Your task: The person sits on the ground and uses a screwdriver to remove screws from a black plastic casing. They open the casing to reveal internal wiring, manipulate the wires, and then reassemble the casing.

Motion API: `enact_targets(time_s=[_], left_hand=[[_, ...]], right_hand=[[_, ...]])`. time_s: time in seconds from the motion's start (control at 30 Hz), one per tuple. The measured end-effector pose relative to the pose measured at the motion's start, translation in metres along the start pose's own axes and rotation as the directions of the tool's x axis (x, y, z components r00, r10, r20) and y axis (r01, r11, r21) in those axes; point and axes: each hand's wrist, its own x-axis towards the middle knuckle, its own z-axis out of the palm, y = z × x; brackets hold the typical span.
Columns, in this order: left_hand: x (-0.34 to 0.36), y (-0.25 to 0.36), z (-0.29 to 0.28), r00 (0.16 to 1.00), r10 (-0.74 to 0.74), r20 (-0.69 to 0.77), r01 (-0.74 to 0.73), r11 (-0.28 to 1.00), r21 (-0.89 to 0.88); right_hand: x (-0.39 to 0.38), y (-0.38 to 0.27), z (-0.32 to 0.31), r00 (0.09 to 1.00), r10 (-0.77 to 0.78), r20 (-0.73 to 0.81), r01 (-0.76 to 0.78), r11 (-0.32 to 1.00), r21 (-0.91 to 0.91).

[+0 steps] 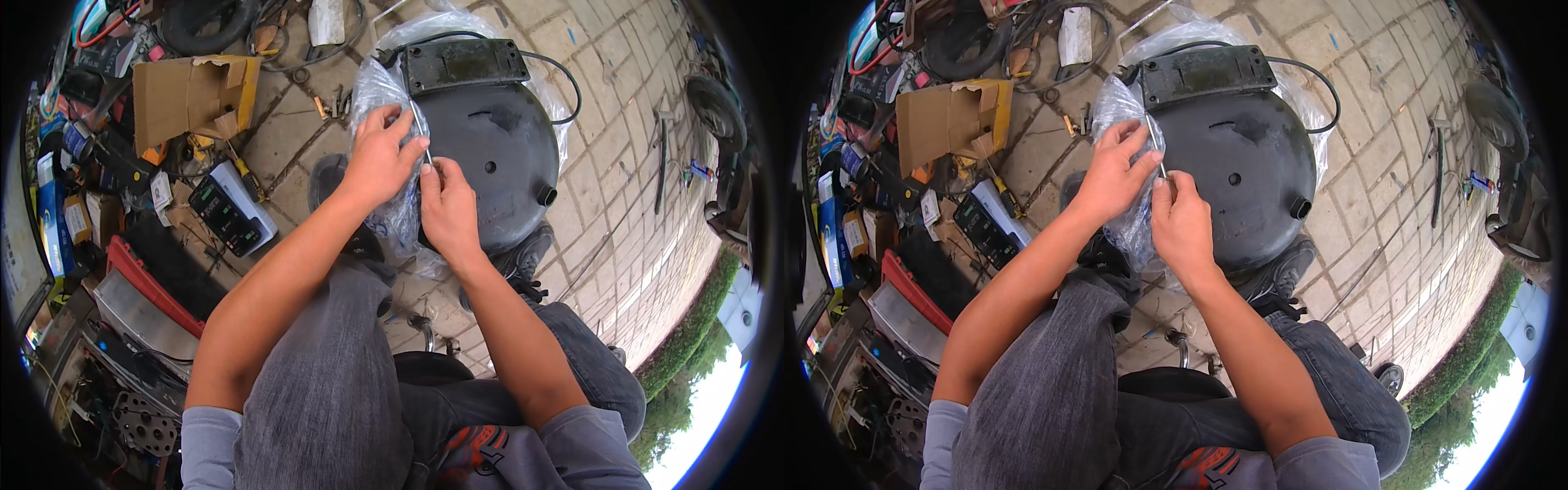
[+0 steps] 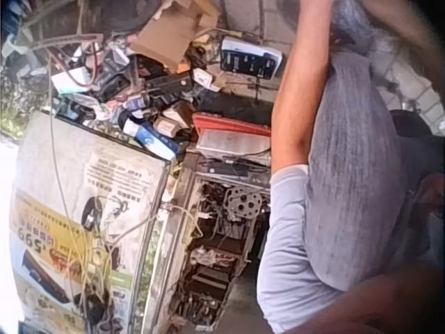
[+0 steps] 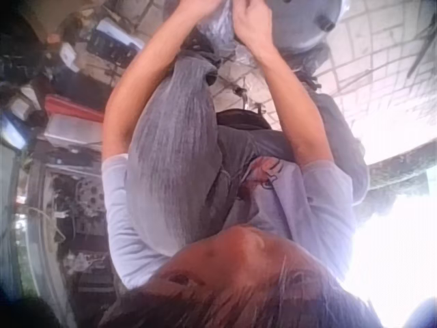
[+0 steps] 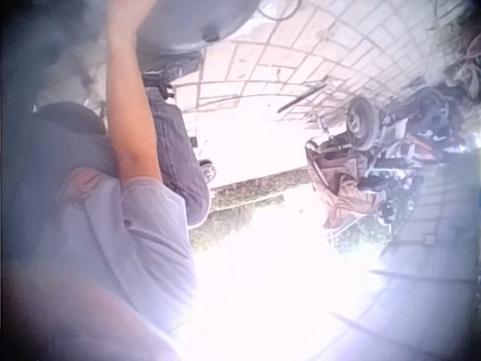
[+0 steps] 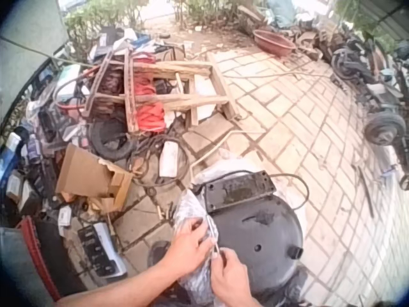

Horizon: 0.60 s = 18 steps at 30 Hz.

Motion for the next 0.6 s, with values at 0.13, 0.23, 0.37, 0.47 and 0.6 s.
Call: enact_targets(time_s=[0.13,0.23,0.37,0.47,0.6], left_hand=[[-0.0007,0.0018,-0.0001,1.0,0.009,0.008,-0.009,1.0,0.017],[-0.0003,0.0017,0.001,1.0,0.019,0.009,-0.019,0.999,0.026],[-0.0004,0.0011,0.0005,0.999,0.029,0.013,-0.029,0.999,0.039],[0.0001,-0.0035,0.0014,0.999,0.044,0.012,-0.045,0.999,0.016],[-0.0008,-0.003,0.0034,1.0,0.017,0.007,-0.017,1.0,-0.025]], right_hand=[[-0.0019,-0.0018,0.0007,0.999,-0.026,-0.02,0.026,1.0,-0.011],[-0.0017,-0.0016,0.001,0.999,-0.028,-0.023,0.028,1.0,0.013],[-0.0023,0.0048,0.0056,0.994,-0.08,-0.073,0.083,0.996,0.033],[-0.0019,0.0073,0.006,0.996,-0.061,-0.066,0.064,0.997,0.047],[-0.0027,0.0039,0.0026,0.998,-0.039,-0.057,0.042,0.998,0.045]])
